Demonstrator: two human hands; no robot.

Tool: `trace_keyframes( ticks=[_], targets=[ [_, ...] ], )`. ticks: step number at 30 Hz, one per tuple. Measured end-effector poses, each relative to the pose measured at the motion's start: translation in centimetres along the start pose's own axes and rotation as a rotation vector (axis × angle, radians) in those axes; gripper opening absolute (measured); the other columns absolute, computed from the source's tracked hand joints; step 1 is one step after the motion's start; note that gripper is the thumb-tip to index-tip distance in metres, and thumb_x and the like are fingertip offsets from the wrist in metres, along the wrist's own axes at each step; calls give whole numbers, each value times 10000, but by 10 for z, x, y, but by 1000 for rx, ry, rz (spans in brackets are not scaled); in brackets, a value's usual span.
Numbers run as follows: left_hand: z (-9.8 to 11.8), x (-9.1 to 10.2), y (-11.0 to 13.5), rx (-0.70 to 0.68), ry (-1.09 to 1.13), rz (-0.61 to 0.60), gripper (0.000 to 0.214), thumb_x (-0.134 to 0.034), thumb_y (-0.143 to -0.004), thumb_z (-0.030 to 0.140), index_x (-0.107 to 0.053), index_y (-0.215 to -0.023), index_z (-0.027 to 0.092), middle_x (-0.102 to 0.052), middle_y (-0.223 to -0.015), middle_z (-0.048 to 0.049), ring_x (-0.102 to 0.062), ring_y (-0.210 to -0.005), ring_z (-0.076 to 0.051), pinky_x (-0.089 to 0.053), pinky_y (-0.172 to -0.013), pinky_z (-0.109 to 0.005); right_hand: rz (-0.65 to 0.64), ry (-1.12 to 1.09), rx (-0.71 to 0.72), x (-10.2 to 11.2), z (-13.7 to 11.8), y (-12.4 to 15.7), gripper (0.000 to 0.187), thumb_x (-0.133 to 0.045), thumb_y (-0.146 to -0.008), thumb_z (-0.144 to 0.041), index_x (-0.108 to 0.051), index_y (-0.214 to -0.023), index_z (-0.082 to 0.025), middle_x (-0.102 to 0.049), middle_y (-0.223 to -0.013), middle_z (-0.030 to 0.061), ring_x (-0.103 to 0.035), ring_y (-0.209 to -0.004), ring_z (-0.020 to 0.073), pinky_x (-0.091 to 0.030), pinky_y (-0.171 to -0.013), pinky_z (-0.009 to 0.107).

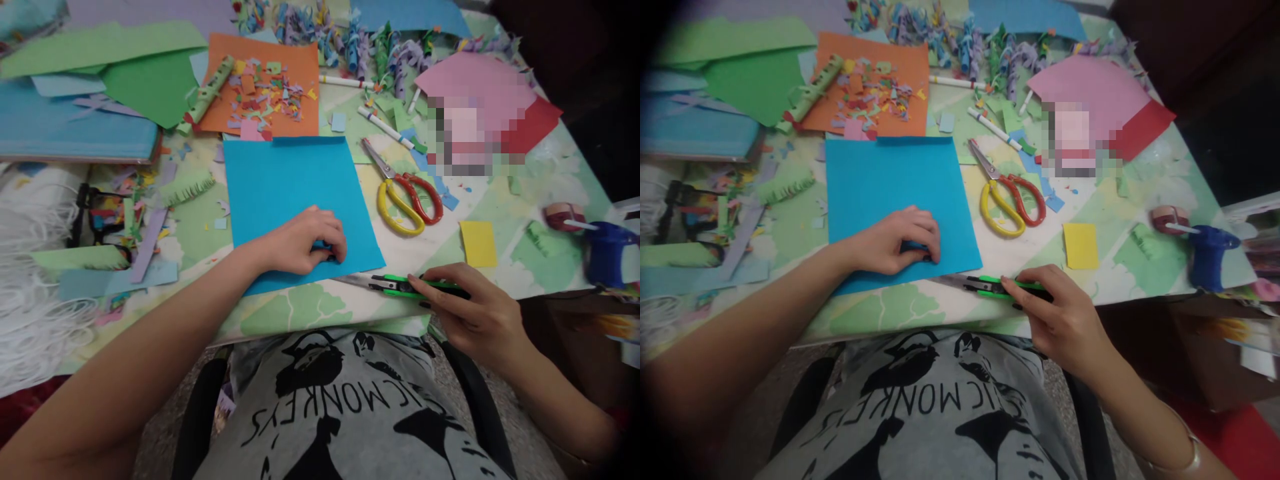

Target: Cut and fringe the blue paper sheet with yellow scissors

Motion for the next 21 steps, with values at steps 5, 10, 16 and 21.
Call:
trace_keyframes(
  ticks=[5, 10, 16, 21],
  targets=[
    [-1, 0, 0, 8, -5, 1, 218, -518, -793, 80, -688, -745, 209, -682, -844, -31, -564, -858, -193, -334, -833, -384, 17, -13, -4, -2, -3, 0, 439, -482, -838, 24, -655, -1188, -178, -601, -1041, 129, -612, -885, 254, -540, -714, 390],
    [-2, 0, 0, 1, -11, 2, 212, -524, -789, 81, -688, -740, 205, -677, -841, -26, -565, -852, -190, -331, -804, -374, -2, 7, -9, -3, -5, 1, 432, -488, -837, 34, -650, -1185, -163, -601, -1035, 132, -611, -875, 242, -540, -692, 370],
    [-2, -1, 0, 16, -12, -1, 212, -522, -789, 90, -690, -733, 206, -682, -840, -28, -571, -857, -190, -342, -832, -373, 18, -15, -9, -4, -8, -5, 415, -486, -843, 20, -664, -1166, -171, -609, -1019, 132, -620, -866, 250, -543, -690, 376],
    [-1, 0, 0, 11, -13, 3, 219, -518, -784, 81, -690, -735, 208, -684, -842, -29, -573, -859, -194, -344, -820, -376, 3, -11, -22, -5, -8, -3, 435, -483, -844, 19, -659, -1186, -185, -608, -1034, 129, -628, -873, 252, -544, -695, 373]
  ],
)
Point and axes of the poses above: each hand's wrist, its own y-axis away from the middle knuckle, its own x-axis out of the back of the hand, z = x × y, the point moved 7 cm from there along -y, towards the middle knuckle
